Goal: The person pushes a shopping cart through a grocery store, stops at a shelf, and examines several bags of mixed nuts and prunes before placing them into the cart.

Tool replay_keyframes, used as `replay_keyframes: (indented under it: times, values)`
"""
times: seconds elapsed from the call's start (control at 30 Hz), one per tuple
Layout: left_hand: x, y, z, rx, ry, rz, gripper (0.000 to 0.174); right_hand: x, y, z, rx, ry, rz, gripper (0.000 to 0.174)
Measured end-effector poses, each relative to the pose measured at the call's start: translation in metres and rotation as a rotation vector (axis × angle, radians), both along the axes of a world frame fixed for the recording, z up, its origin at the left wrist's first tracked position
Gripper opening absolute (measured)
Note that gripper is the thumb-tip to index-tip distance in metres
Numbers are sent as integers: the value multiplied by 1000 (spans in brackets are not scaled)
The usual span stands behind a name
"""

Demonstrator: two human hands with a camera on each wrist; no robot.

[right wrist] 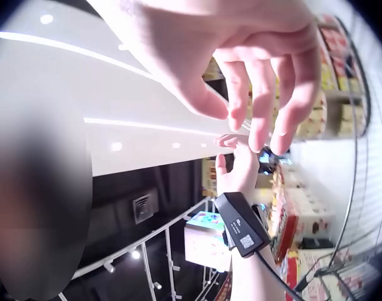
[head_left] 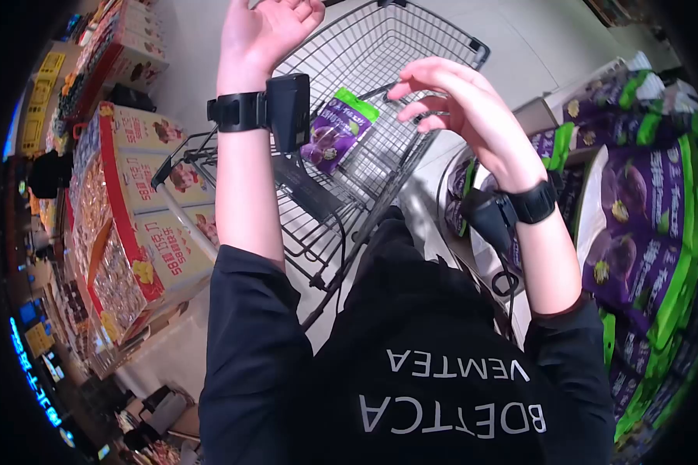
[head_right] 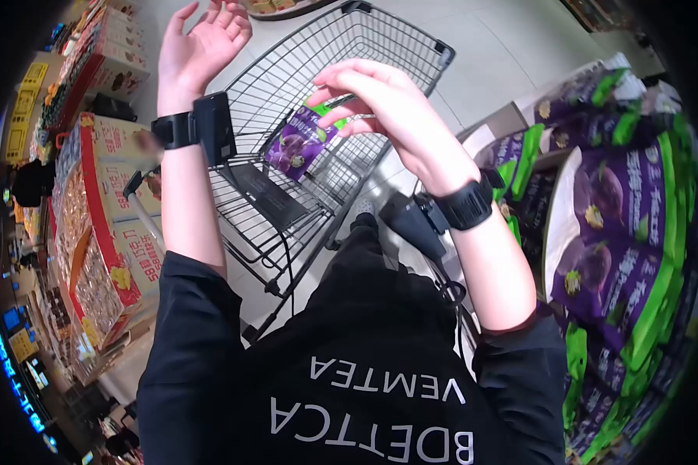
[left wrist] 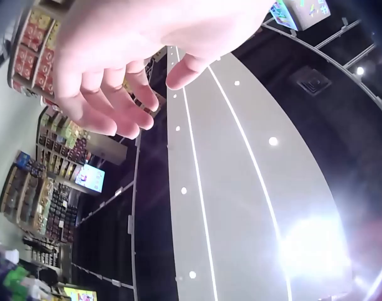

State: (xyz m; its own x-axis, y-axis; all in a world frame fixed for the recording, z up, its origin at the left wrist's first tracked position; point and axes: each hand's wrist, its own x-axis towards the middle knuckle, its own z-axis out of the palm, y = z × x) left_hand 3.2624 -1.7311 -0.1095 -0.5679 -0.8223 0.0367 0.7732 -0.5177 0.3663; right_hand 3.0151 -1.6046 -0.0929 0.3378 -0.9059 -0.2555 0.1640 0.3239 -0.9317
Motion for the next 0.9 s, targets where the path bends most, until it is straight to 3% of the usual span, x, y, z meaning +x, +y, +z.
replay_keyframes:
  times: [0.07,0.2,0.27,0.3,0.33,0.37,0.4,0.43,0.5,0.57,0.6,0.63,0.7,0.73,0.8,0.83,0.9]
  values:
    - [39,-28,-57,173,-59,97,20,38,-54,-48,147,10,47,24]
    - [77,-42,-205,656,-675,233,18,105,-116,-176,327,334,293,35]
    - [84,-17,-275,742,-1002,305,17,132,-117,-246,342,506,473,38]
    - [95,-7,-334,724,-1066,215,19,143,-113,-262,384,563,548,38]
    - [95,5,-361,725,-1297,190,25,151,-108,-280,407,644,616,39]
    - [96,17,-404,817,-1385,160,29,155,-102,-310,376,648,689,39]
    - [87,42,-484,834,-1376,162,29,161,-99,-317,456,641,707,40]
    - [82,58,-562,912,-1656,483,44,163,-82,-359,321,687,640,37]
    - [68,64,-515,779,-1714,370,59,165,-82,-361,451,536,618,31]
    - [49,104,-608,892,-1716,680,55,163,-87,-365,602,559,658,31]
    - [36,92,-571,1032,-1783,738,52,160,-91,-367,612,565,661,31]
    - [37,111,-608,923,-1788,854,50,155,-91,-373,625,578,582,32]
    - [50,97,-560,809,-1624,615,41,149,-94,-374,628,594,502,33]
    - [51,99,-565,811,-1620,608,41,147,-98,-376,671,595,450,34]
    - [53,100,-574,931,-1733,344,34,143,-106,-375,711,577,412,41]
    - [51,98,-564,925,-1736,344,34,145,-108,-374,710,574,407,41]
    - [40,91,-534,785,-1542,602,34,150,-113,-370,792,591,233,44]
